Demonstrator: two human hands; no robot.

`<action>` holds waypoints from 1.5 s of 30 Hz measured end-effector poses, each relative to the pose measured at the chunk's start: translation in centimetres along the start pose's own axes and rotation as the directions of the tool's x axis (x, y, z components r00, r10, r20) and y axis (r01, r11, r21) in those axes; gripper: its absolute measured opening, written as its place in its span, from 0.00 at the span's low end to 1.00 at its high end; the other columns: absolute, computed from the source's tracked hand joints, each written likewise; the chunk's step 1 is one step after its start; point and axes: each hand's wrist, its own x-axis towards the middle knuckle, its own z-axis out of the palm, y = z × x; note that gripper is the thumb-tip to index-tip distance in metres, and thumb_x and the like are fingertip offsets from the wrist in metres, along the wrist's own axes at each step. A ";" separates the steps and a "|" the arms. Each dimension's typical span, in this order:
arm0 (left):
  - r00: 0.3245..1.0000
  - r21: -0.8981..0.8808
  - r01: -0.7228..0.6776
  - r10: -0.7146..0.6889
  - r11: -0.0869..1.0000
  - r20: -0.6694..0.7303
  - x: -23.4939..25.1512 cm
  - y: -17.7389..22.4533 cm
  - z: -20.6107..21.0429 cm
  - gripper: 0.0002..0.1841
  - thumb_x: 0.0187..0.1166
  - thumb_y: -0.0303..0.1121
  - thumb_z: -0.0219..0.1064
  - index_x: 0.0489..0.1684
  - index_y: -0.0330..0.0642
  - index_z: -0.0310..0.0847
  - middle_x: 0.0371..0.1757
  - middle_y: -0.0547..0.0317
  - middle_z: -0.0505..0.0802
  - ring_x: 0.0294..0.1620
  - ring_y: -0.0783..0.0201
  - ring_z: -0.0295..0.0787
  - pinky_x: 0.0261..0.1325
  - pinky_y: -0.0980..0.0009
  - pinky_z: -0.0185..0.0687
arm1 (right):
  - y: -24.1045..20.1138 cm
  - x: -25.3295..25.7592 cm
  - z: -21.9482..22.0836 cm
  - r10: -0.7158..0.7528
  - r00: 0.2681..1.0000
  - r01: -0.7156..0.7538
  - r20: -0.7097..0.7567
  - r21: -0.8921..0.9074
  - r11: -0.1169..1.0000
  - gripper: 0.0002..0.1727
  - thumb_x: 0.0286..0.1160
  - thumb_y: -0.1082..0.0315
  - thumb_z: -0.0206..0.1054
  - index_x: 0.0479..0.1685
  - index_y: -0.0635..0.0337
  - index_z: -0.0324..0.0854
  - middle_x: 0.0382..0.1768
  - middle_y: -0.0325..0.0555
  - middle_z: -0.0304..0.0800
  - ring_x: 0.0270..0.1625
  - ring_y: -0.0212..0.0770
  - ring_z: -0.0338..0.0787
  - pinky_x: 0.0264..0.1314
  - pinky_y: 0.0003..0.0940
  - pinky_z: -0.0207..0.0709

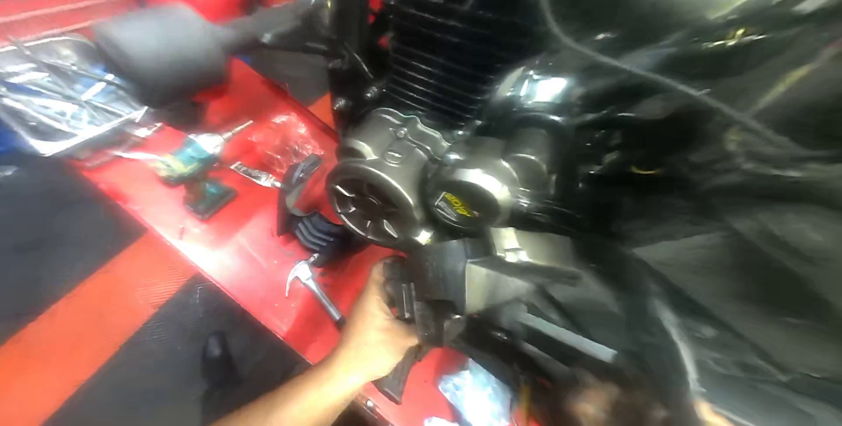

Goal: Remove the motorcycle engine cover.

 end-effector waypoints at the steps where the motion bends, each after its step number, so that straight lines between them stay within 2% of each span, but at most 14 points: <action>1: 1.000 -0.019 -0.004 0.004 1.000 0.011 0.0 0.0 -0.1 0.44 0.58 0.24 0.86 0.78 0.41 0.65 0.56 0.54 0.94 0.58 0.58 0.94 0.67 0.59 0.92 | 0.4 1.3 0.4 -0.024 0.997 0.036 0.072 -0.176 0.984 0.17 0.84 0.56 0.63 0.59 0.56 0.89 0.45 0.46 0.96 0.40 0.40 0.94 0.42 0.39 0.91; 4: 1.000 -0.028 -0.008 0.008 1.000 0.003 -0.1 0.0 -0.2 0.46 0.57 0.25 0.87 0.80 0.38 0.63 0.60 0.53 0.93 0.62 0.58 0.93 0.70 0.60 0.91 | -0.9 4.2 1.2 -0.317 0.906 0.397 0.282 -0.826 0.400 0.15 0.84 0.69 0.63 0.63 0.51 0.88 0.66 0.45 0.90 0.65 0.39 0.91 0.68 0.36 0.87; 6: 0.999 -0.003 -0.031 0.031 1.000 -0.022 -0.2 -0.2 -0.4 0.49 0.51 0.25 0.89 0.80 0.34 0.65 0.62 0.52 0.93 0.64 0.61 0.91 0.71 0.63 0.89 | -1.9 5.3 2.2 -0.444 0.832 0.311 0.333 -0.942 -0.124 0.15 0.80 0.60 0.72 0.60 0.54 0.89 0.57 0.51 0.95 0.59 0.42 0.93 0.65 0.39 0.85; 9: 0.993 0.121 -0.116 0.118 0.986 -0.009 -0.5 -1.4 -0.7 0.50 0.51 0.31 0.90 0.80 0.27 0.66 0.67 0.50 0.90 0.68 0.62 0.88 0.75 0.64 0.84 | -2.4 6.6 3.0 -0.399 0.873 0.088 0.280 -0.895 -0.437 0.24 0.78 0.43 0.69 0.50 0.55 0.87 0.43 0.51 0.94 0.46 0.48 0.94 0.50 0.48 0.83; 11: 0.996 0.305 -0.070 0.081 0.950 -0.023 -0.5 -1.0 -0.7 0.48 0.53 0.40 0.90 0.79 0.35 0.71 0.65 0.58 0.92 0.67 0.70 0.88 0.76 0.69 0.83 | -2.8 6.9 2.2 -0.300 0.904 0.080 0.305 -0.809 -0.583 0.30 0.81 0.41 0.61 0.66 0.55 0.86 0.53 0.52 0.95 0.51 0.51 0.95 0.49 0.52 0.85; 21: 0.989 0.417 -0.145 0.138 0.897 0.047 2.7 -1.1 -1.7 0.38 0.53 0.43 0.88 0.69 0.47 0.82 0.66 0.62 0.88 0.70 0.71 0.83 0.73 0.67 0.83 | -2.9 8.0 3.3 -0.347 0.914 -0.013 0.207 -0.843 -0.537 0.28 0.81 0.48 0.69 0.68 0.62 0.86 0.56 0.57 0.94 0.57 0.49 0.94 0.64 0.48 0.83; 28: 0.976 0.472 -0.219 0.189 0.854 0.112 3.1 -1.4 -1.9 0.36 0.55 0.45 0.88 0.67 0.45 0.84 0.67 0.59 0.89 0.72 0.69 0.81 0.78 0.66 0.77 | -2.2 9.4 6.4 -0.333 0.938 -0.119 0.092 -0.819 -0.561 0.20 0.82 0.60 0.66 0.59 0.69 0.88 0.50 0.64 0.94 0.50 0.62 0.95 0.50 0.61 0.84; 30: 0.982 0.506 -0.188 0.153 0.842 0.110 3.6 -0.4 -1.9 0.32 0.55 0.45 0.87 0.63 0.46 0.86 0.63 0.59 0.91 0.69 0.68 0.84 0.75 0.64 0.79 | -1.7 7.3 0.9 -0.380 0.924 -0.190 0.045 -0.809 -0.557 0.22 0.80 0.55 0.67 0.69 0.55 0.86 0.60 0.49 0.93 0.59 0.49 0.93 0.59 0.54 0.82; 32: 0.984 0.578 -0.173 0.117 0.798 0.133 4.1 0.7 -2.1 0.26 0.58 0.48 0.85 0.54 0.49 0.90 0.54 0.64 0.94 0.61 0.71 0.87 0.69 0.65 0.82 | -1.1 5.1 -12.3 -0.327 0.747 0.073 0.579 -0.560 -0.825 0.30 0.88 0.41 0.53 0.81 0.45 0.78 0.68 0.36 0.87 0.62 0.28 0.87 0.58 0.28 0.74; 34: 0.978 0.577 -0.200 0.121 0.792 0.173 4.5 0.7 -2.3 0.22 0.63 0.48 0.84 0.53 0.51 0.91 0.52 0.67 0.95 0.58 0.76 0.88 0.68 0.68 0.85 | -1.3 6.6 -3.0 -0.459 0.887 -0.291 0.047 -0.715 -0.635 0.27 0.81 0.41 0.65 0.75 0.37 0.84 0.61 0.34 0.93 0.53 0.36 0.93 0.50 0.43 0.83; 37: 0.974 0.463 -0.193 0.110 0.865 0.199 5.4 -0.2 -2.6 0.21 0.70 0.46 0.81 0.58 0.47 0.90 0.55 0.63 0.95 0.60 0.74 0.89 0.70 0.67 0.84 | -1.2 10.5 5.4 -0.473 0.881 -0.333 0.014 -0.692 -0.640 0.19 0.78 0.57 0.69 0.49 0.66 0.91 0.33 0.63 0.93 0.32 0.63 0.93 0.29 0.60 0.78; 39: 0.976 0.399 -0.169 0.097 0.901 0.194 5.5 -1.1 -2.7 0.20 0.76 0.44 0.77 0.63 0.47 0.88 0.58 0.62 0.94 0.63 0.73 0.89 0.73 0.65 0.85 | -0.3 11.2 5.2 -0.533 0.840 -0.327 0.100 -0.691 -0.645 0.13 0.70 0.63 0.66 0.32 0.66 0.87 0.26 0.63 0.88 0.28 0.64 0.89 0.24 0.58 0.72; 41: 0.990 0.321 -0.081 0.039 0.944 0.134 5.1 -1.5 -2.3 0.15 0.79 0.38 0.73 0.60 0.44 0.87 0.54 0.61 0.95 0.57 0.71 0.90 0.68 0.64 0.87 | 0.3 11.8 6.2 -0.598 0.801 -0.342 0.034 -0.793 -0.503 0.13 0.80 0.67 0.65 0.46 0.70 0.87 0.40 0.65 0.91 0.39 0.62 0.92 0.37 0.59 0.78; 45: 0.993 0.196 -0.121 0.117 0.973 0.029 5.5 -3.3 -0.9 0.26 0.71 0.40 0.81 0.66 0.40 0.82 0.55 0.60 0.95 0.58 0.70 0.92 0.68 0.64 0.89 | 1.5 10.6 4.0 -0.584 0.766 -0.138 0.269 -0.818 -0.559 0.15 0.79 0.72 0.65 0.56 0.73 0.88 0.54 0.69 0.89 0.55 0.63 0.91 0.60 0.54 0.83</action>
